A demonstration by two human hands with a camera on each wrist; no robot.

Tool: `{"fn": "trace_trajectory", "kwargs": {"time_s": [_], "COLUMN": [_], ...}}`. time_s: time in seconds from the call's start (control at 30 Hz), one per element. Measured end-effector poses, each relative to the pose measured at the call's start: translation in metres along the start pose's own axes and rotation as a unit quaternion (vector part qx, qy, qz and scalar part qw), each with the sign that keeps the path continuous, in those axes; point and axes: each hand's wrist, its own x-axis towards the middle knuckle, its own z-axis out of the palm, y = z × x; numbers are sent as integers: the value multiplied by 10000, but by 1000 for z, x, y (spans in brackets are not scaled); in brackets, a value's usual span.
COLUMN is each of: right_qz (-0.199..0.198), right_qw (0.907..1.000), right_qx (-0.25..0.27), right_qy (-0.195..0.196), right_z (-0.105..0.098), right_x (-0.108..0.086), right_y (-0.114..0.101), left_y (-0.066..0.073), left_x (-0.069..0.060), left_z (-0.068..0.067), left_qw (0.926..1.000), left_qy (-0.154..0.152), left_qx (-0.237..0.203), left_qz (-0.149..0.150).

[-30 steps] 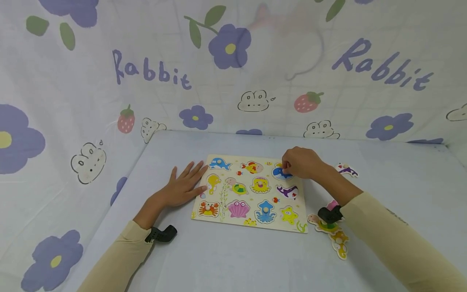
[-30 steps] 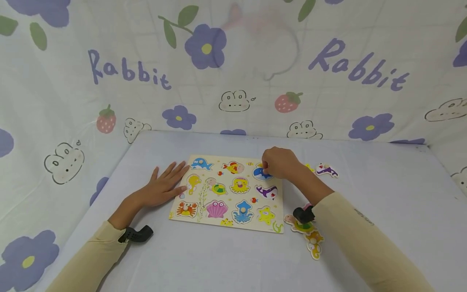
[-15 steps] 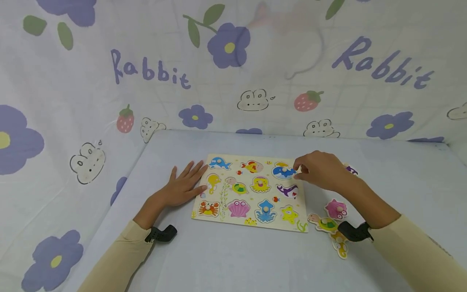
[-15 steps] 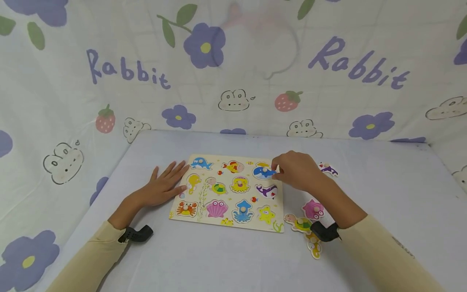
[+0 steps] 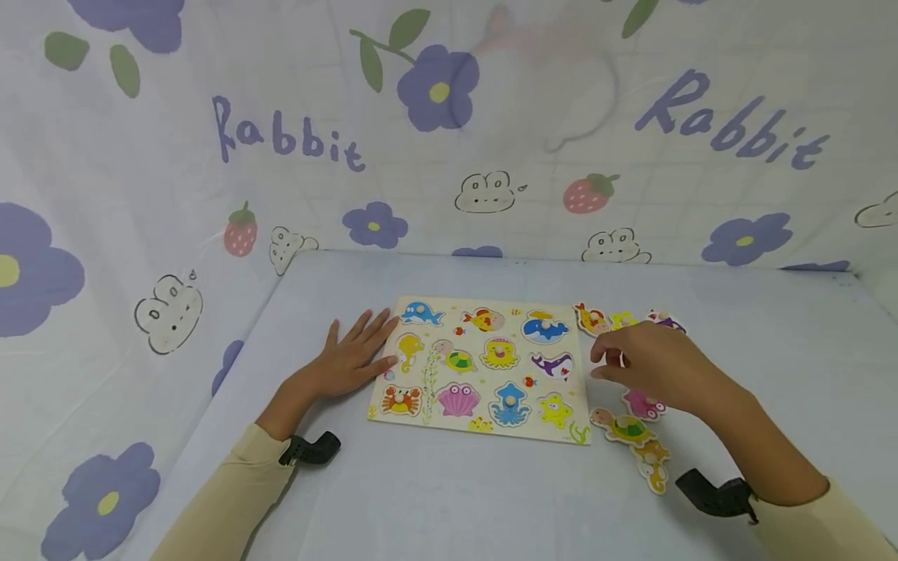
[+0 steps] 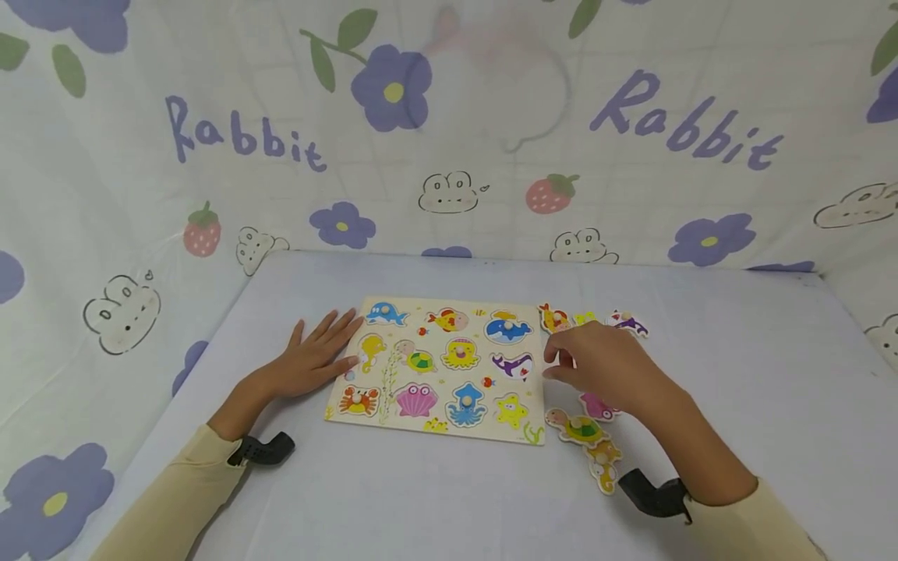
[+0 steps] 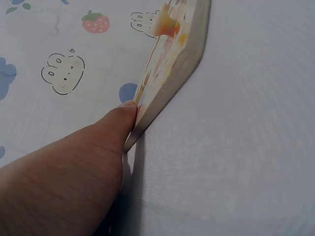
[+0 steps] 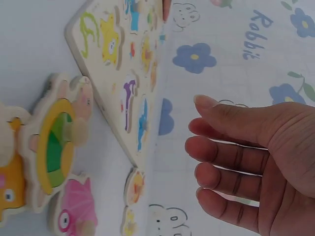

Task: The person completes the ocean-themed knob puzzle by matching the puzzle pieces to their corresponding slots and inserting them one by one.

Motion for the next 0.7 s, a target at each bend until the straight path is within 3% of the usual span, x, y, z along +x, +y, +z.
{"fn": "trace_trajectory", "kwargs": {"time_s": [0.37, 0.7], "right_qz": [85, 162], "right_qw": [9985, 9942], "right_qx": [376, 544], "right_qy": [-380, -910], "right_z": [16, 27], "right_x": [-20, -24], "right_y": [7, 12], "left_y": [-2, 2], "left_x": [2, 1], "left_z": [1, -1], "left_qw": [10000, 10000], "left_qy": [25, 50], "left_qx": [35, -21], "left_qz": [6, 7]}}
